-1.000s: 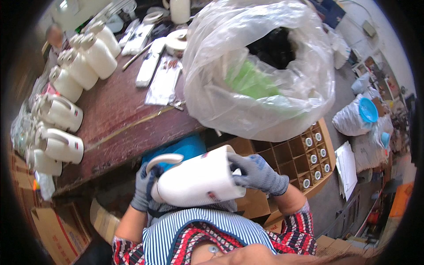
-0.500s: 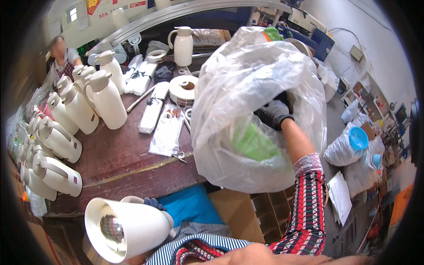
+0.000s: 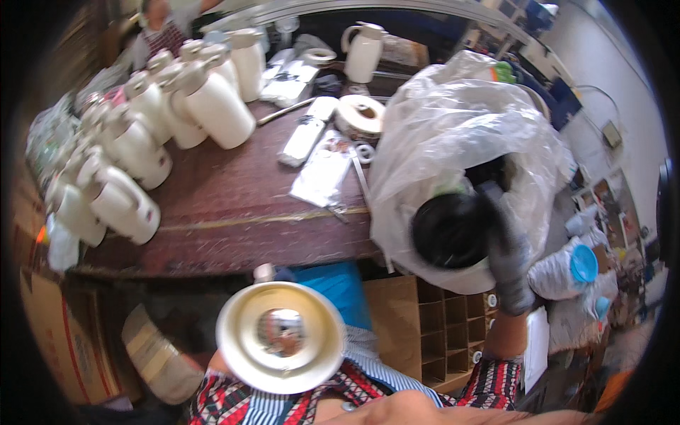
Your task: The person repeatedly inserts stainless steel inner flasks into white thermos outer shells, then places black lids on top. The person handles the components one at a time and places the assembled units on the table.
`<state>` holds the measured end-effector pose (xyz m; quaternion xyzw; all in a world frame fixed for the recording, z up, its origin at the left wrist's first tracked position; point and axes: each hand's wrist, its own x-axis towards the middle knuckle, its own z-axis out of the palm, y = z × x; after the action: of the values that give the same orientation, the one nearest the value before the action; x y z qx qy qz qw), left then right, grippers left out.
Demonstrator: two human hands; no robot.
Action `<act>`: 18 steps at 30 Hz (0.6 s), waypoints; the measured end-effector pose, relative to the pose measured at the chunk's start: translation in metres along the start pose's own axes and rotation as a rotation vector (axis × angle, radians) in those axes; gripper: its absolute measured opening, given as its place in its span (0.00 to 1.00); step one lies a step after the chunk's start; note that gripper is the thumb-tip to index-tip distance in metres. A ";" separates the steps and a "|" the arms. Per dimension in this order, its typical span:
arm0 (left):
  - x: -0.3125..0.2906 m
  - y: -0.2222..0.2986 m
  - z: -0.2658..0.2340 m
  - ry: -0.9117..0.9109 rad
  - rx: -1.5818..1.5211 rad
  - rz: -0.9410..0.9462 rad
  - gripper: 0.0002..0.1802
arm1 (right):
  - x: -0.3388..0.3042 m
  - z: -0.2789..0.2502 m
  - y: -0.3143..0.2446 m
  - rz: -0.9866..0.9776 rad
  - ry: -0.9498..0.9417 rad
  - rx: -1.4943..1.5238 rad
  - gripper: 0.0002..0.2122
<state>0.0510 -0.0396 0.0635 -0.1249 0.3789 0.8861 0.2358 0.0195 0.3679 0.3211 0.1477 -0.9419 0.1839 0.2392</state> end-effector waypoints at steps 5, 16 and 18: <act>0.042 -0.002 -0.024 -0.258 0.037 -0.026 0.15 | -0.023 0.201 -0.060 -0.014 -0.374 0.407 0.25; 0.039 -0.003 -0.105 -0.367 -0.047 -0.008 0.11 | -0.019 0.285 -0.110 -0.681 -0.836 -0.084 0.22; 0.052 -0.020 -0.123 -0.332 0.007 0.060 0.13 | -0.027 0.299 -0.114 -0.621 -0.799 0.005 0.28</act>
<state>0.0218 -0.1009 -0.0537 0.0355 0.3415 0.8999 0.2690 -0.0346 0.1475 0.0945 0.4802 -0.8711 0.0355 -0.0967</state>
